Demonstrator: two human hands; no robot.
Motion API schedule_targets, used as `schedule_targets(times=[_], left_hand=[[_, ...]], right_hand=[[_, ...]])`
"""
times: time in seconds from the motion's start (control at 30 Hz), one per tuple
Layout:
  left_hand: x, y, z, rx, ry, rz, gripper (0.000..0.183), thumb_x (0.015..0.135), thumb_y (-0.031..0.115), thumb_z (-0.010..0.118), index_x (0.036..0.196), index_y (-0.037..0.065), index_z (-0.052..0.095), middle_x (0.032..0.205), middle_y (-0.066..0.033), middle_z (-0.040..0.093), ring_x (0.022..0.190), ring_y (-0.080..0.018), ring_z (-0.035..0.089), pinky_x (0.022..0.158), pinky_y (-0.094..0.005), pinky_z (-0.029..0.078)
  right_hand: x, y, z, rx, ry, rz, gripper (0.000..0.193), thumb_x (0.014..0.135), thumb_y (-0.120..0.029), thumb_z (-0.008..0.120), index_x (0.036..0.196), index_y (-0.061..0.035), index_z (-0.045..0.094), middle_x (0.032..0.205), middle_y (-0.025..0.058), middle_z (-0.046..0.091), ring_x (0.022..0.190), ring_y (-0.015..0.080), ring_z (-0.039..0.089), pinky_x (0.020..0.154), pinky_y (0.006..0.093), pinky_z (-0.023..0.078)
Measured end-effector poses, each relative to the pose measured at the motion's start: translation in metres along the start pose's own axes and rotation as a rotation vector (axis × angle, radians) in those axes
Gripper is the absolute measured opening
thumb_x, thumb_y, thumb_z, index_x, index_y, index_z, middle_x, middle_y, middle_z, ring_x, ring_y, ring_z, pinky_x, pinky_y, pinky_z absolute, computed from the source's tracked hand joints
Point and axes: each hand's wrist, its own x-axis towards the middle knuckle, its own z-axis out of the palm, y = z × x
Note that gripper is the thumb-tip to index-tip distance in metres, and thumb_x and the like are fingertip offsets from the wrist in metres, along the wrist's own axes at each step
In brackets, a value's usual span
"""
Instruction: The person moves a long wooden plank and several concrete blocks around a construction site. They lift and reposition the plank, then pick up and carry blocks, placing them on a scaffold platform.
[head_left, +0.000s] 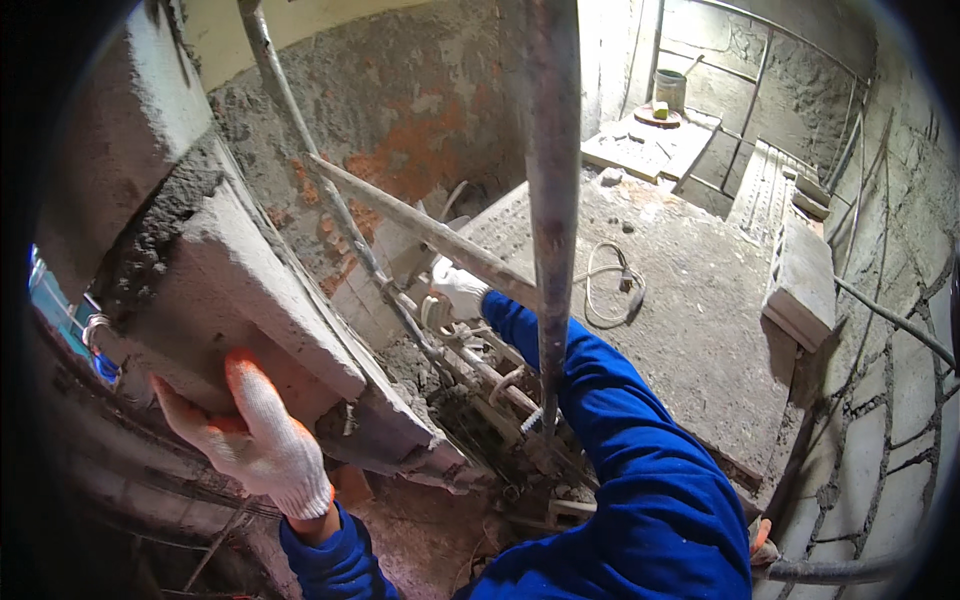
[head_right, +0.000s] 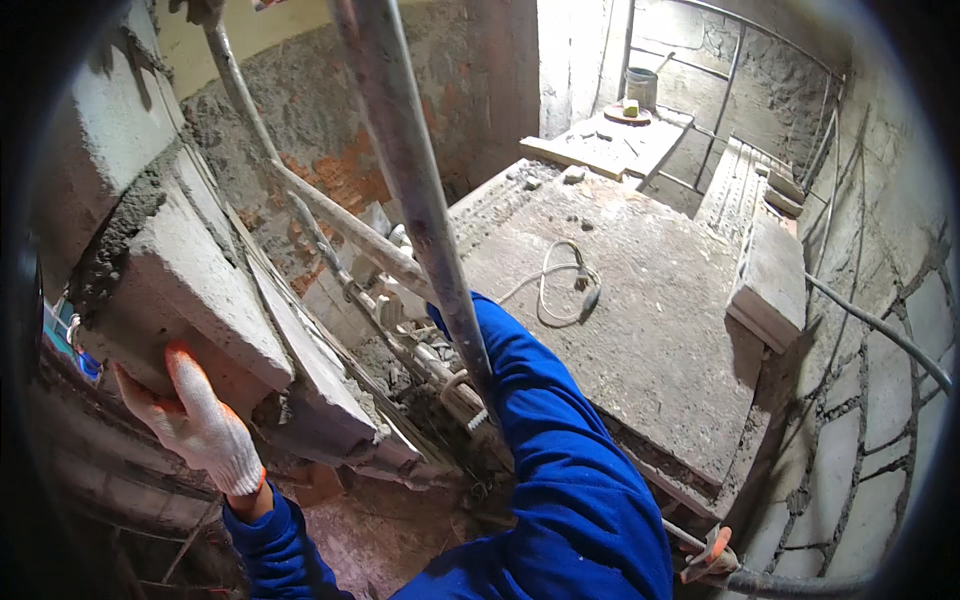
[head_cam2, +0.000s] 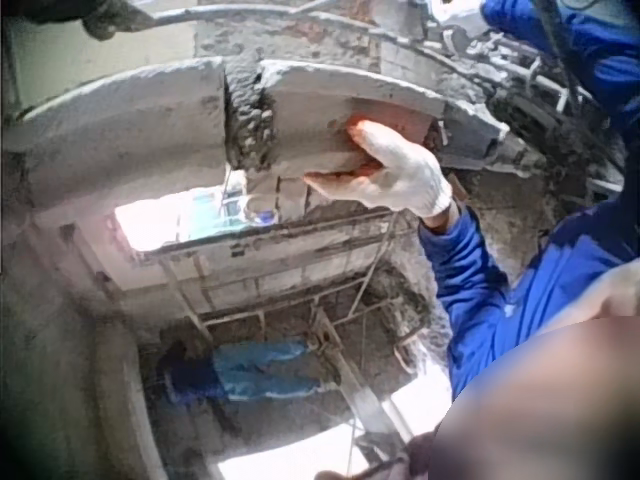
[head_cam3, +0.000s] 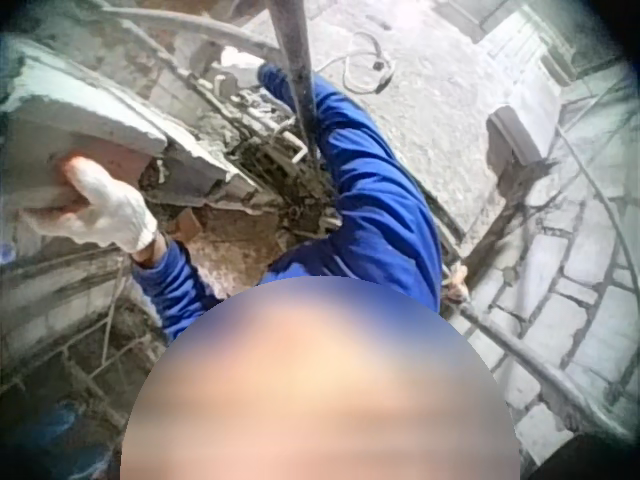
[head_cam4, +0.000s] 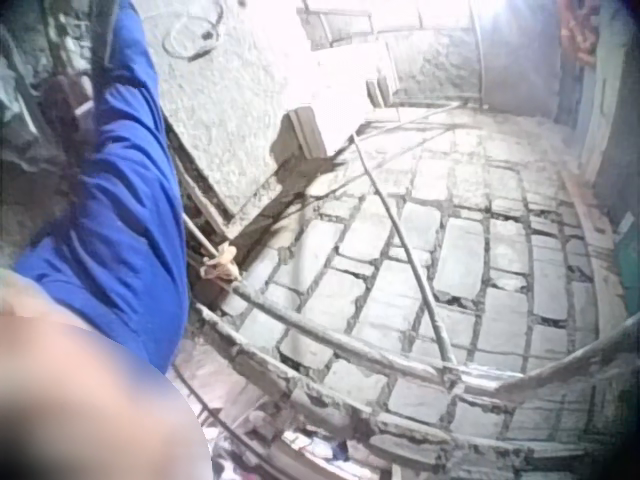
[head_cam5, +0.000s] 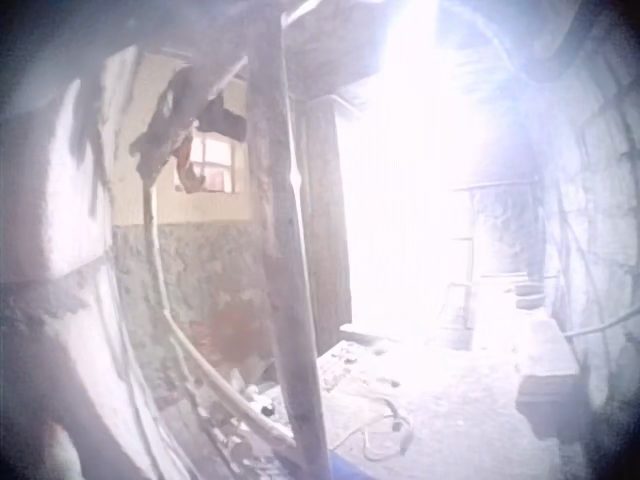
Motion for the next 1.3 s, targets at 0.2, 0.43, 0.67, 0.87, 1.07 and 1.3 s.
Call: schedule_targets(times=[0.2, 0.43, 0.67, 0.87, 1.07, 1.3], left_hand=[[0.005, 0.008, 0.001, -0.112, 0.019, -0.103, 0.068, 0.098, 0.021, 0.063, 0.15, -0.007, 0.031, 0.145, -0.0255, 0.044, 0.124, -0.0299, 0.053, 0.103, -0.0383, 0.044], [0.006, 0.009, -0.001, -0.089, -0.013, -0.031, 0.07, 0.096, 0.02, 0.067, 0.148, -0.011, 0.031, 0.139, -0.0269, 0.049, 0.119, -0.03, 0.056, 0.1, -0.0372, 0.047], [0.004, -0.001, 0.001, 0.018, 0.054, -0.014, 0.068, 0.096, 0.023, 0.07, 0.145, -0.012, 0.038, 0.138, -0.0258, 0.052, 0.119, -0.0283, 0.057, 0.1, -0.0354, 0.047], [0.005, -0.006, -0.002, 0.183, 0.047, 0.156, 0.065, 0.095, 0.023, 0.072, 0.142, -0.011, 0.042, 0.138, -0.0255, 0.052, 0.119, -0.0289, 0.058, 0.098, -0.0354, 0.05], [0.002, 0.0, 0.002, 0.041, 0.069, -0.035, 0.066, 0.095, 0.025, 0.073, 0.143, -0.009, 0.043, 0.138, -0.0247, 0.053, 0.118, -0.0267, 0.059, 0.098, -0.0339, 0.05], [0.005, 0.008, 0.005, -0.02, 0.064, -0.144, 0.069, 0.095, 0.031, 0.07, 0.145, -0.009, 0.042, 0.139, -0.024, 0.053, 0.117, -0.0274, 0.06, 0.098, -0.0348, 0.049]], right_hand=[[-0.007, -0.019, -0.019, -0.072, -0.082, 0.098, 0.062, 0.068, -0.015, 0.075, 0.126, -0.0109, 0.057, 0.112, 0.0203, 0.06, 0.094, 0.0412, 0.064, 0.083, 0.0498, 0.052], [-0.017, -0.017, -0.021, -0.116, 0.049, -0.021, 0.091, 0.066, -0.031, 0.082, 0.148, -0.0174, 0.044, 0.14, 0.0283, 0.05, 0.109, 0.0468, 0.061, 0.094, 0.0499, 0.051], [-0.114, 0.025, -0.102, 0.058, 0.437, -0.1, 0.038, 0.087, -0.033, 0.065, 0.119, -0.0126, 0.067, 0.103, 0.0195, 0.072, 0.097, 0.0395, 0.067, 0.085, 0.043, 0.055], [-0.207, 0.067, -0.19, -0.453, -0.043, 1.035, 0.055, 0.089, -0.04, 0.062, 0.139, -0.0175, 0.056, 0.119, 0.0176, 0.069, 0.111, 0.0375, 0.066, 0.094, 0.0468, 0.053], [-0.225, 0.081, -0.152, -0.543, -0.165, 1.296, 0.06, 0.073, -0.026, 0.083, 0.129, -0.0122, 0.063, 0.128, 0.0137, 0.067, 0.118, 0.0354, 0.064, 0.095, 0.0518, 0.049], [-0.216, 0.106, -0.137, -0.375, 0.167, 1.523, 0.028, 0.085, -0.018, 0.062, 0.108, -0.0089, 0.077, 0.111, 0.0172, 0.074, 0.104, 0.0333, 0.071, 0.085, 0.0486, 0.054]])
